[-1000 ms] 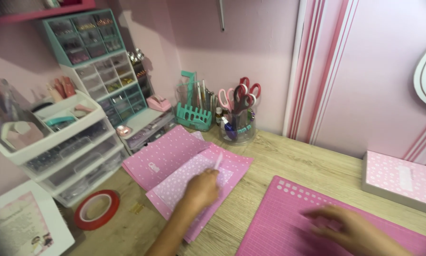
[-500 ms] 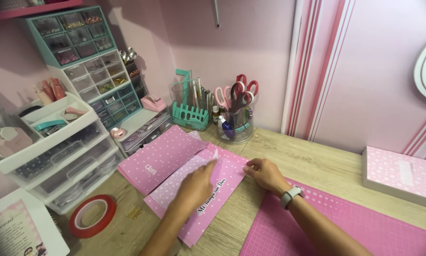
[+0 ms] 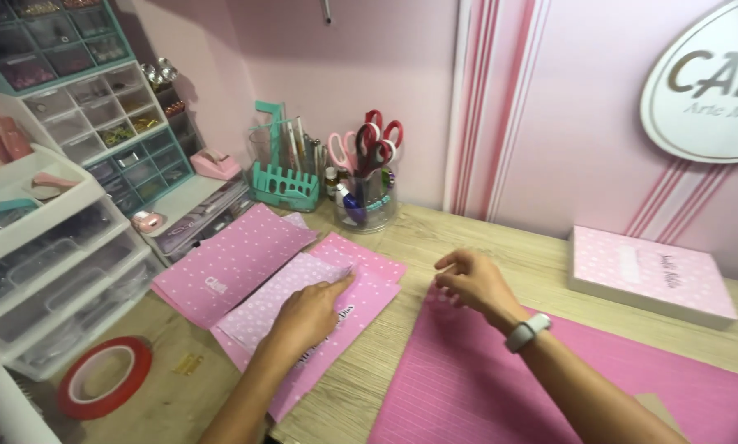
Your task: Measuring, marking, and folding paper and cardboard to create a journal cover
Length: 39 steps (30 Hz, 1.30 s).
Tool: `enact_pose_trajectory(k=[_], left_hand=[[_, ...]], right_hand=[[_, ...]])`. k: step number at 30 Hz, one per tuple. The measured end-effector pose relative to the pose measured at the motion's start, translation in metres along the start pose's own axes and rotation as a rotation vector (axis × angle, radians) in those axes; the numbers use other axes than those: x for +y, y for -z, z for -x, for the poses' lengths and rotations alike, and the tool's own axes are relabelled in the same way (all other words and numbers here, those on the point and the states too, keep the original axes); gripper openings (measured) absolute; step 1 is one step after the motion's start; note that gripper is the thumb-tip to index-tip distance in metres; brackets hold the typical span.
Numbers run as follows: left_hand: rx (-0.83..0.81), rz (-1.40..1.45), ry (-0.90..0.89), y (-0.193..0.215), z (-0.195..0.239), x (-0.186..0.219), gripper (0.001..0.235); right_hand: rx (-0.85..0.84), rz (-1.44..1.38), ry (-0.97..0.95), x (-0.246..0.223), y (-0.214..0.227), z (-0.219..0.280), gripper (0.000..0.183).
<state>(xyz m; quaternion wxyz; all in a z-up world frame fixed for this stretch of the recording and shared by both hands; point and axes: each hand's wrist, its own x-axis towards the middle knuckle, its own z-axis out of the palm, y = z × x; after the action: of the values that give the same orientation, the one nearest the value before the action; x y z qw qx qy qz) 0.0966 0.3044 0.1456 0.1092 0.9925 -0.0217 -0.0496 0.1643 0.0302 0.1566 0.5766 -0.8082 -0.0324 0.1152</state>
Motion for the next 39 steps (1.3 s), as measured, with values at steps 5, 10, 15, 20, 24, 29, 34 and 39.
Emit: enact_pose_trajectory(k=[5, 10, 15, 20, 24, 29, 34, 39], left_hand=[[0.096, 0.070, -0.060, -0.029, -0.013, -0.013, 0.067], [0.103, 0.027, -0.060, -0.036, -0.015, -0.012, 0.066], [0.115, -0.016, -0.045, -0.045, -0.018, -0.011, 0.065], [0.173, -0.056, -0.088, -0.057, -0.022, -0.012, 0.068], [0.143, -0.034, -0.065, -0.043, -0.014, 0.000, 0.066], [0.164, 0.010, -0.039, -0.046, -0.018, -0.004, 0.068], [0.167, 0.043, 0.000, -0.040, -0.018, -0.005, 0.066], [0.160, 0.070, 0.029, -0.037, -0.016, 0.003, 0.066]], right_hand=[[-0.119, -0.094, -0.096, 0.006, 0.003, 0.011, 0.024], [-0.135, -0.085, -0.033, 0.021, -0.050, -0.016, 0.036], [0.068, 0.322, 0.145, 0.026, -0.084, -0.033, 0.037], [0.164, 0.469, 0.396, 0.049, -0.092, -0.042, 0.023], [0.103, 0.500, 0.307, 0.038, -0.094, -0.040, 0.052], [0.042, 0.614, 0.211, 0.030, -0.099, -0.044, 0.069], [0.013, 0.508, 0.162, 0.013, -0.092, -0.031, 0.066], [-0.065, -0.230, -0.190, -0.016, -0.082, -0.001, 0.061]])
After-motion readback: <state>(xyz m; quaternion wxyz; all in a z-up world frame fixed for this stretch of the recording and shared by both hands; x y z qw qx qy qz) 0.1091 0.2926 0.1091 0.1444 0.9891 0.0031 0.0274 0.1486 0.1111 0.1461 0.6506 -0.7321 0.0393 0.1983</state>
